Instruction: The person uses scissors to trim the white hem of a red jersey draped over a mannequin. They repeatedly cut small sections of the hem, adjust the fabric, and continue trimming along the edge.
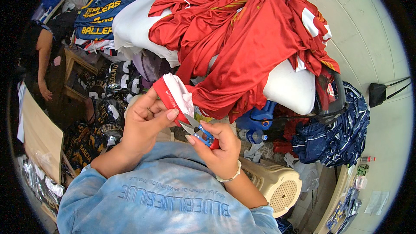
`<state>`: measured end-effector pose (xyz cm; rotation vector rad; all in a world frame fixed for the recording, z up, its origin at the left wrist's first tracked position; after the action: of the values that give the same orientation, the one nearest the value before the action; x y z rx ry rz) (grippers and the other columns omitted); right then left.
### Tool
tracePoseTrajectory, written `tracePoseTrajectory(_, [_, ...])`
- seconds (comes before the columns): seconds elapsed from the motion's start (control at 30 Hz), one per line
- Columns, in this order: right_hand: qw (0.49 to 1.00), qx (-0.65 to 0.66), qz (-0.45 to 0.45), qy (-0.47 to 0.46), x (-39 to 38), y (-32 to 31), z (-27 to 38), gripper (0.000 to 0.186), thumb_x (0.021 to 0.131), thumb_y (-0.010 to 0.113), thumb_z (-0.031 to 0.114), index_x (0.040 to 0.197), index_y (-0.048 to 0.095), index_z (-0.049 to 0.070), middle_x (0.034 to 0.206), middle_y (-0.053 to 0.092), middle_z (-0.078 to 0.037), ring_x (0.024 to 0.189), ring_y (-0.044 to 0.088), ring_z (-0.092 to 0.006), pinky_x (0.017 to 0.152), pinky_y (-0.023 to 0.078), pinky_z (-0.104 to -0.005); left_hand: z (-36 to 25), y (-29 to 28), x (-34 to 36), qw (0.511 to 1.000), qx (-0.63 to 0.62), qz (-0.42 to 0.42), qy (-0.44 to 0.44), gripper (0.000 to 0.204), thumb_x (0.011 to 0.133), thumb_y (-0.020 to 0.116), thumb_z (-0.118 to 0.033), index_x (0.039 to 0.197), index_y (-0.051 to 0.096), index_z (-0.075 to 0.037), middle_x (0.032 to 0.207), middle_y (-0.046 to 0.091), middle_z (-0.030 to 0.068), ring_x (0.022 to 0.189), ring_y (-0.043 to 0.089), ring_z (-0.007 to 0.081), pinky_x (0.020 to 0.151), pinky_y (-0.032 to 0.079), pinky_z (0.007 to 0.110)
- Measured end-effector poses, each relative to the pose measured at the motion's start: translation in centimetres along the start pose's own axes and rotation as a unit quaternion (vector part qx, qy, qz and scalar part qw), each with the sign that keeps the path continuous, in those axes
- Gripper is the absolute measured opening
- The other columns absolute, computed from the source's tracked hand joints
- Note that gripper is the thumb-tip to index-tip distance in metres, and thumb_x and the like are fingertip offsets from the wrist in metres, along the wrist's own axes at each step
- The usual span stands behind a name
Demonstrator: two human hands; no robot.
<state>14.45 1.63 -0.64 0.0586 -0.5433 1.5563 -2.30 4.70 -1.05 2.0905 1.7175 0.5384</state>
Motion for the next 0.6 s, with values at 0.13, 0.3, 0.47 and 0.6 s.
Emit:
tracePoseTrajectory(0.13, [0.999,-0.020,-0.007,-0.038,0.4,0.1,0.7,0.039,0.070,0.083,0.009,0.102,0.062,0.000,0.087,0.064,-0.009,0.072,0.061,-0.0119,0.067,0.048,-0.0236,-0.1,0.2,0.0,1.000,0.008,0.001,0.022,0.049,0.090,0.059,0.001,0.136,0.041,0.002,0.108,0.065,0.0079,0.096,0.062,0.0107,0.082,0.050,0.025])
tracePoseTrajectory(0.3, [0.998,-0.033,-0.005,-0.052,0.7,0.2,1.3,0.040,0.070,0.083,0.009,0.102,0.061,0.000,0.087,0.064,-0.009,0.073,0.062,-0.0123,0.066,0.048,-0.0239,0.0,0.0,0.0,1.000,-0.010,-0.002,0.023,0.051,0.090,0.058,0.002,0.138,0.039,0.002,0.109,0.064,0.0079,0.098,0.061,0.0106,0.082,0.050,0.025])
tracePoseTrajectory(0.47, [0.997,-0.041,-0.004,-0.059,0.8,0.2,1.5,0.039,0.070,0.083,0.010,0.101,0.061,0.000,0.086,0.065,-0.010,0.073,0.062,-0.0128,0.066,0.048,-0.0243,0.2,0.3,-0.2,1.000,0.004,0.012,0.017,0.051,0.090,0.058,0.003,0.138,0.038,0.002,0.112,0.063,0.0075,0.102,0.060,0.0108,0.086,0.048,0.025])
tracePoseTrajectory(0.6, [0.997,-0.042,-0.002,-0.064,1.1,0.3,1.7,0.038,0.070,0.083,0.010,0.100,0.061,0.000,0.085,0.065,-0.010,0.072,0.063,-0.0134,0.065,0.049,-0.0247,0.4,0.4,-0.5,1.000,-0.008,0.009,0.004,0.052,0.090,0.057,0.004,0.138,0.038,0.003,0.114,0.063,0.0075,0.104,0.059,0.0109,0.089,0.046,0.024])
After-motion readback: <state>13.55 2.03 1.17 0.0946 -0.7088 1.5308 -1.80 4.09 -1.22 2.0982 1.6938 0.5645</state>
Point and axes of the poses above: each hand's wrist, its own x-axis towards the middle knuckle, its own y-axis out of the palm, z = x × y, the point moved 8 cm from there along x, towards the middle knuckle
